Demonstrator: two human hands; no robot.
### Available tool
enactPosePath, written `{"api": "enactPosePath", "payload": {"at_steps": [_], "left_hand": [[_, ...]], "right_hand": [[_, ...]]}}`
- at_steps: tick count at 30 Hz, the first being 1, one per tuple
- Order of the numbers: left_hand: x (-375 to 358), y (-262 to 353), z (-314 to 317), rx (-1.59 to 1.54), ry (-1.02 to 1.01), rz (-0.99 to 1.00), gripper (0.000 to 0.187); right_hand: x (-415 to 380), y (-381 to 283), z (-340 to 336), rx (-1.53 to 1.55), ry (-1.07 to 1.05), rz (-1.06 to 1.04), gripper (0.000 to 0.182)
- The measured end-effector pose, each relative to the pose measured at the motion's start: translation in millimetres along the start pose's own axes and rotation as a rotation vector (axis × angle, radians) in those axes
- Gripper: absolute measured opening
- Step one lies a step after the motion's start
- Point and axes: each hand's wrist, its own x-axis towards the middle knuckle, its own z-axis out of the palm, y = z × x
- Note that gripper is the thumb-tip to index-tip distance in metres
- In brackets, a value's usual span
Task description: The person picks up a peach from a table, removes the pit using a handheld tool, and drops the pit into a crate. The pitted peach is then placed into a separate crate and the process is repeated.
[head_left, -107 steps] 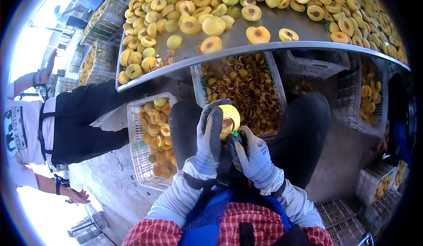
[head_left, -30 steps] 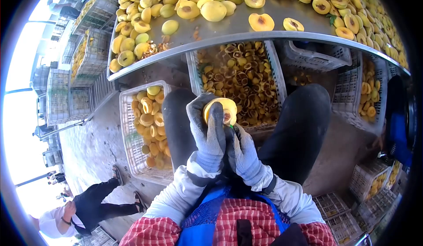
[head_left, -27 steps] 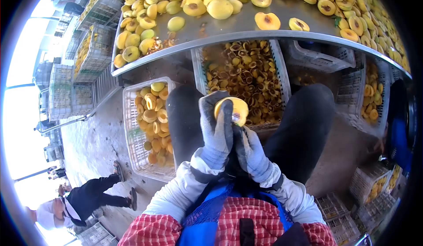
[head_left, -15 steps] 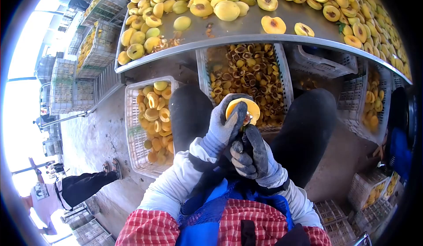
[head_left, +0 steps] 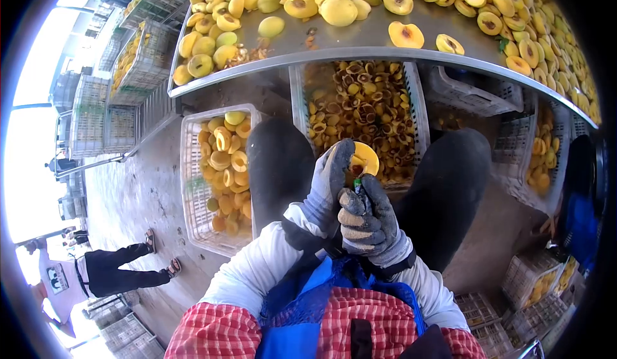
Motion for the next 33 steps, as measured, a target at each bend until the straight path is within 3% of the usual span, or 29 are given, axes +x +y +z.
{"api": "enactPosePath", "payload": {"at_steps": [2,4,7,8,10,12,13,15,17,18,20,22,25,26,28,31,33], "left_hand": [[-7.9,19.2,13.9,-0.663,0.098,-0.268,0.036],[-3.3,6.5,-17.8,-0.605,0.178,-0.170,0.037],[-7.8,32.0,-83.5,0.031,0.509,0.349,0.038],[0.4,27.7,-132.6,0.176,0.529,0.570,0.044],[-3.3,75.3,-176.7,1.259,0.716,0.316,0.050],[7.1,100.1,-183.7,1.622,0.741,0.091,0.055],[23.3,108.6,-160.1,1.568,0.697,0.371,0.055],[59.8,119.3,-93.9,1.362,0.446,0.684,0.051],[106.1,139.4,-21.8,1.278,0.216,0.570,0.046],[133.8,147.2,7.0,1.446,0.188,0.665,0.051],[186.0,160.7,59.8,1.778,0.239,0.511,0.073],[246.6,147.9,70.3,1.986,0.188,0.334,0.086],[273.8,150.4,70.0,1.984,0.096,0.318,0.086],[264.9,156.5,70.5,1.851,0.087,0.325,0.075],[241.6,151.6,49.3,1.270,-0.091,0.325,0.073],[161.2,132.7,35.1,0.440,-0.282,0.084,0.078],[114.8,107.1,26.5,0.145,-0.345,-0.007,0.083]], "right_hand": [[-3.2,-4.5,2.2,-0.262,0.111,-0.085,0.052],[-6.9,-13.8,-3.4,-0.093,0.134,-0.092,0.056],[-8.1,-18.5,-7.7,-0.050,0.170,-0.104,0.056],[-6.0,-19.4,-5.6,-0.042,0.212,-0.099,0.055],[-5.1,-19.4,-1.0,-0.165,0.287,-0.092,0.050],[-0.1,-22.2,0.8,-0.276,0.341,-0.116,0.050],[2.7,-24.1,-1.3,-0.299,0.420,-0.117,0.051],[11.2,-25.7,4.2,-0.397,0.572,-0.117,0.052],[16.4,-30.4,6.6,-0.471,0.712,-0.111,0.052],[16.0,-33.1,6.8,-0.470,0.697,-0.125,0.052],[13.4,-38.0,8.0,-0.463,0.670,-0.153,0.050],[10.4,-44.2,7.1,-0.437,0.649,-0.239,0.044],[6.6,-52.9,2.8,-0.412,0.613,-0.363,0.039],[6.1,-55.8,6.2,-0.441,0.602,-0.403,0.037],[6.4,-61.1,13.7,-0.431,0.614,-0.519,0.034],[3.5,-67.9,36.3,-0.515,0.635,-0.555,0.023],[15.1,-63.1,54.6,-0.804,0.639,-0.616,0.036]]}}
